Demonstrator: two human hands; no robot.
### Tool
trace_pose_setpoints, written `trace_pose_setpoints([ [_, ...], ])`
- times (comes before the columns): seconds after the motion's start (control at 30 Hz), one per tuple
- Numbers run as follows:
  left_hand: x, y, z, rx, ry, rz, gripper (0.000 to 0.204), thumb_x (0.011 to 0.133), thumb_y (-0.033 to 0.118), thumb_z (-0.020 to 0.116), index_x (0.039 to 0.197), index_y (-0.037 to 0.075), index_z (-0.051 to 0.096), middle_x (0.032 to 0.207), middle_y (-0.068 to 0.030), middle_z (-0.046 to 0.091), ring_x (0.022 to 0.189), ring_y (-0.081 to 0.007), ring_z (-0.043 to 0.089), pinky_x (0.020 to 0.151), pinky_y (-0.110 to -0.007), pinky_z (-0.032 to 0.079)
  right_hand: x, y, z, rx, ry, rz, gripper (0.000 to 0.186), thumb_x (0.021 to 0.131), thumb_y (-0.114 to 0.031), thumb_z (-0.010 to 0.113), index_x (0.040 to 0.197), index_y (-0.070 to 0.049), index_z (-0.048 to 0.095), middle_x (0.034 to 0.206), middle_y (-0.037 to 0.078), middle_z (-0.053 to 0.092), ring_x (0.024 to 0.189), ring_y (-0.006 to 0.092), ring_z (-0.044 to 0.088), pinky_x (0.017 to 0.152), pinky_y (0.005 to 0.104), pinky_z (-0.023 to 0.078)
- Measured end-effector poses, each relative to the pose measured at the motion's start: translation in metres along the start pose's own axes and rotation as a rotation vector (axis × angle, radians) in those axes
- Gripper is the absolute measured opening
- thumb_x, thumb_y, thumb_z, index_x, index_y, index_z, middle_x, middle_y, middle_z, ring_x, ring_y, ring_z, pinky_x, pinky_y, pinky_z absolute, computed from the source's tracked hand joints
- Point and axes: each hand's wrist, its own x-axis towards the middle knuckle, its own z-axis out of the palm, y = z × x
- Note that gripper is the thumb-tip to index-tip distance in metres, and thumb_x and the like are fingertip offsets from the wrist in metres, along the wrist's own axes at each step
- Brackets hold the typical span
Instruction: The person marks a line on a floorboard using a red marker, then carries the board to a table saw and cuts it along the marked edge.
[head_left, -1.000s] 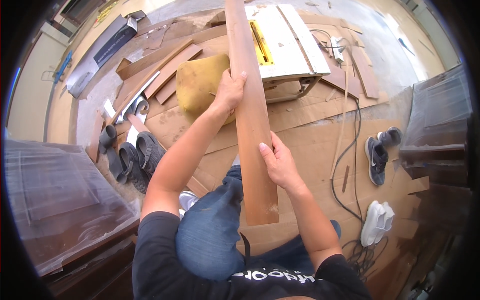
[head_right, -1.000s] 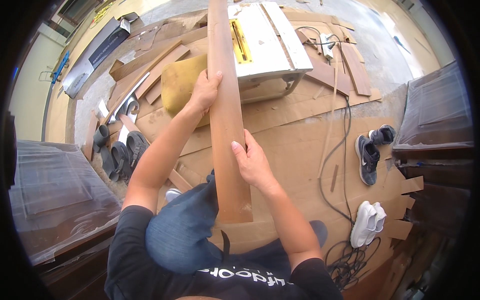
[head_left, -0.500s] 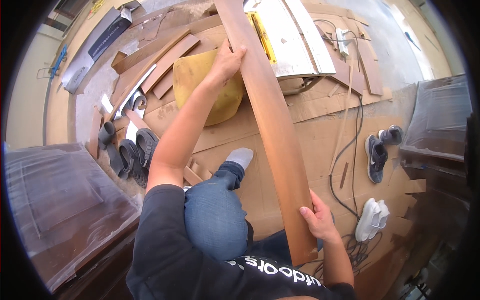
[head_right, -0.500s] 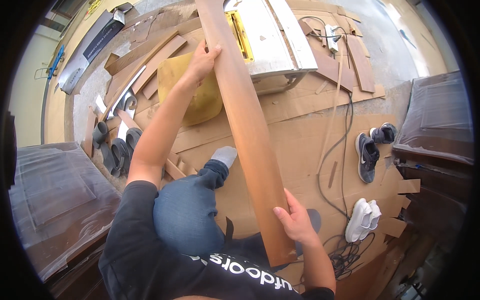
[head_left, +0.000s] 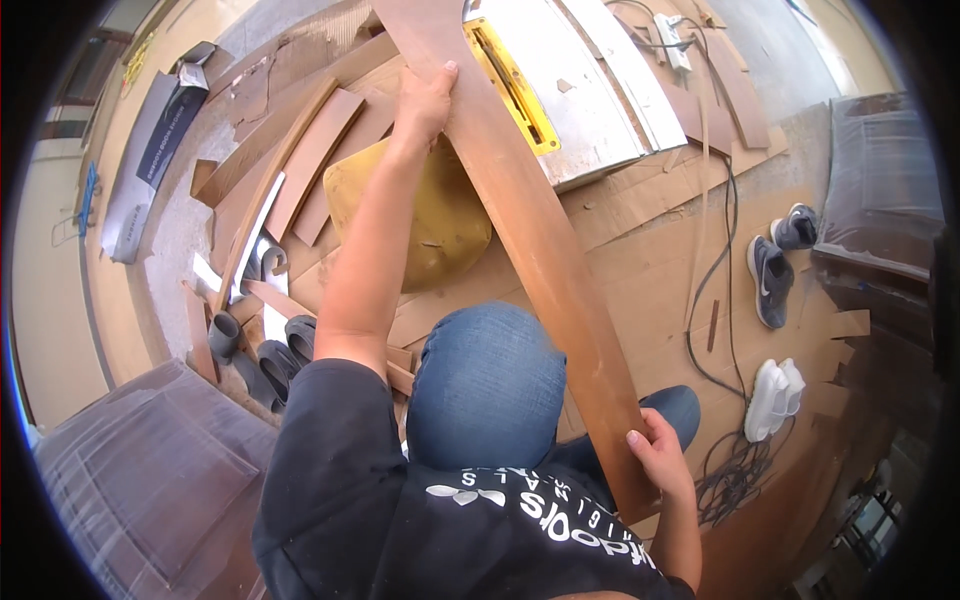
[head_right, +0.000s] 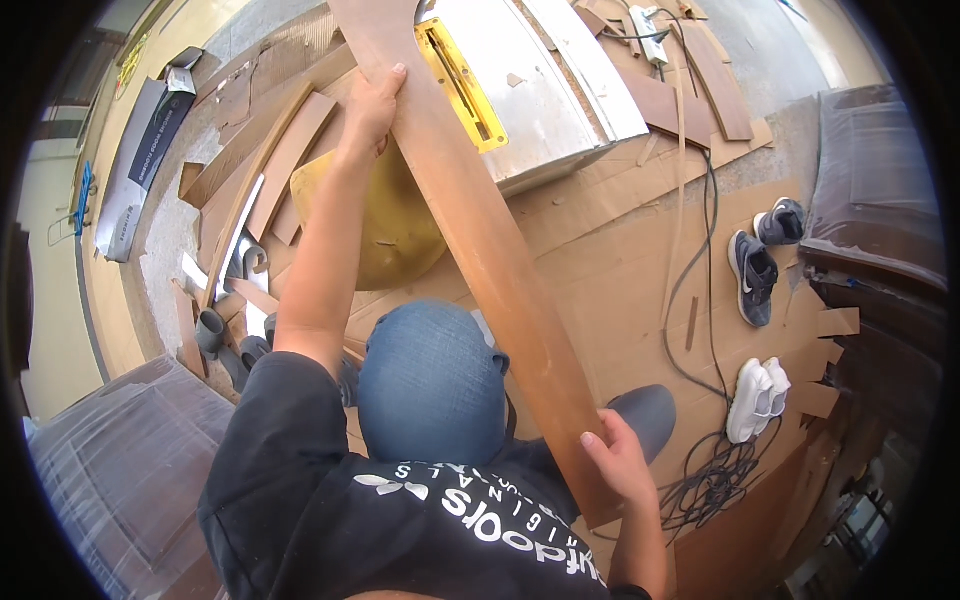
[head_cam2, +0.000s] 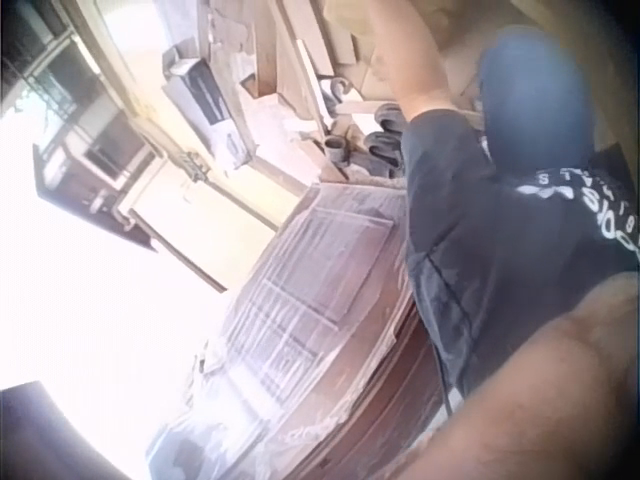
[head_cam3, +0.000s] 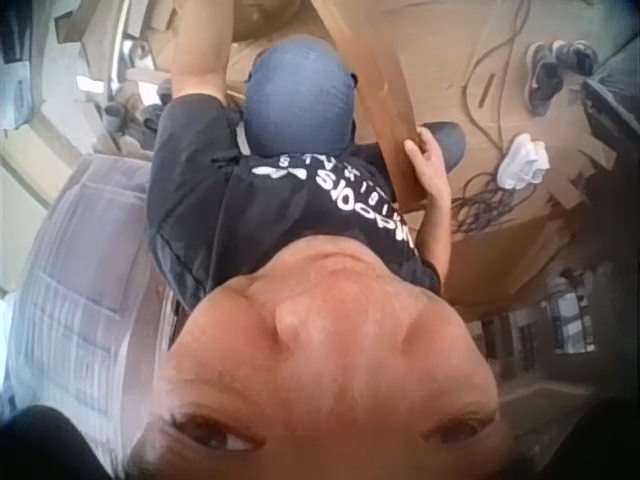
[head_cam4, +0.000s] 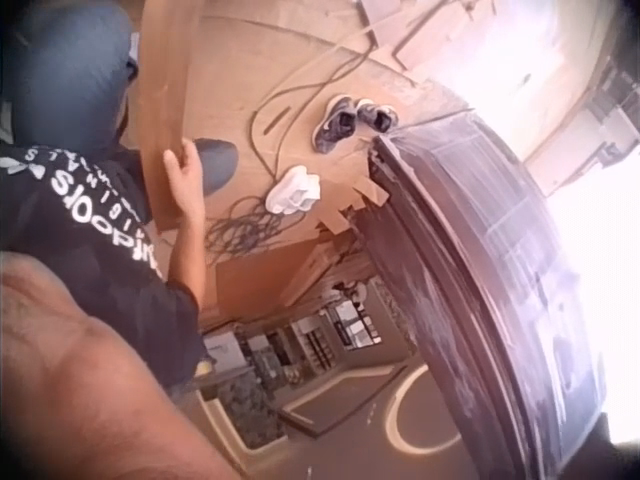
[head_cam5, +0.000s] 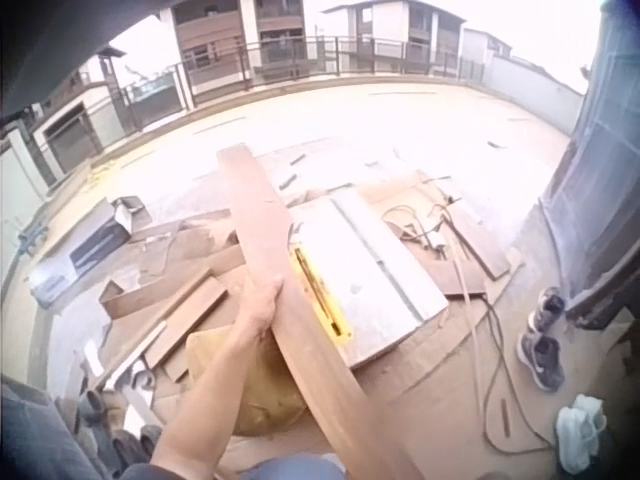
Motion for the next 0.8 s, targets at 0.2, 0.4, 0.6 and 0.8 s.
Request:
trace_pose_setpoints([
  [0.2, 0.01, 0.003, 0.009, 0.057, 0.055, 0.056, 0.054, 0.096, 0.032, 0.071, 0.13, -0.008, 0.057, 0.123, -0.0209, 0.068, 0.114, -0.0293, 0.066, 0.099, -0.04, 0.052, 0.019, -0.004, 0.011, -0.175, 0.117, 0.007, 0.032, 0.097, -0.013, 0.072, 0.123, 0.003, 0.063, 0.115, 0.009, 0.071, 0.106, 0.0147, 0.063, 0.094, 0.0306, 0.05],
  [0.4, 0.011, 0.004, 0.005, 0.119, 0.061, -0.019, 0.055, 0.097, 0.034, 0.073, 0.131, -0.006, 0.056, 0.124, -0.0182, 0.068, 0.108, -0.0249, 0.067, 0.093, -0.037, 0.054, 0.039, -0.016, 0.008, -0.14, 0.03, 0.025, 0.028, 0.096, -0.016, 0.073, 0.116, 0.003, 0.064, 0.106, 0.006, 0.072, 0.097, 0.0125, 0.063, 0.087, 0.0293, 0.052],
  [0.6, 0.016, -0.005, 0.004, 0.106, 0.064, 0.006, 0.056, 0.096, 0.036, 0.074, 0.129, -0.005, 0.057, 0.126, -0.0193, 0.066, 0.108, -0.0262, 0.067, 0.093, -0.038, 0.055, 0.078, -0.039, 0.025, -0.111, -0.019, -0.076, 0.042, 0.098, -0.02, 0.07, 0.131, 0.004, 0.06, 0.114, 0.009, 0.073, 0.104, 0.0153, 0.066, 0.093, 0.031, 0.052],
  [0.8, 0.004, 0.005, 0.012, 0.197, 0.068, 0.0, 0.062, 0.094, 0.041, 0.074, 0.13, -0.006, 0.056, 0.138, -0.0252, 0.049, 0.125, -0.037, 0.057, 0.105, -0.044, 0.05, 0.069, -0.054, 0.031, -0.278, 0.021, -0.189, 0.049, 0.1, -0.018, 0.068, 0.142, 0.004, 0.055, 0.121, 0.01, 0.073, 0.112, 0.0165, 0.066, 0.099, 0.0313, 0.051],
])
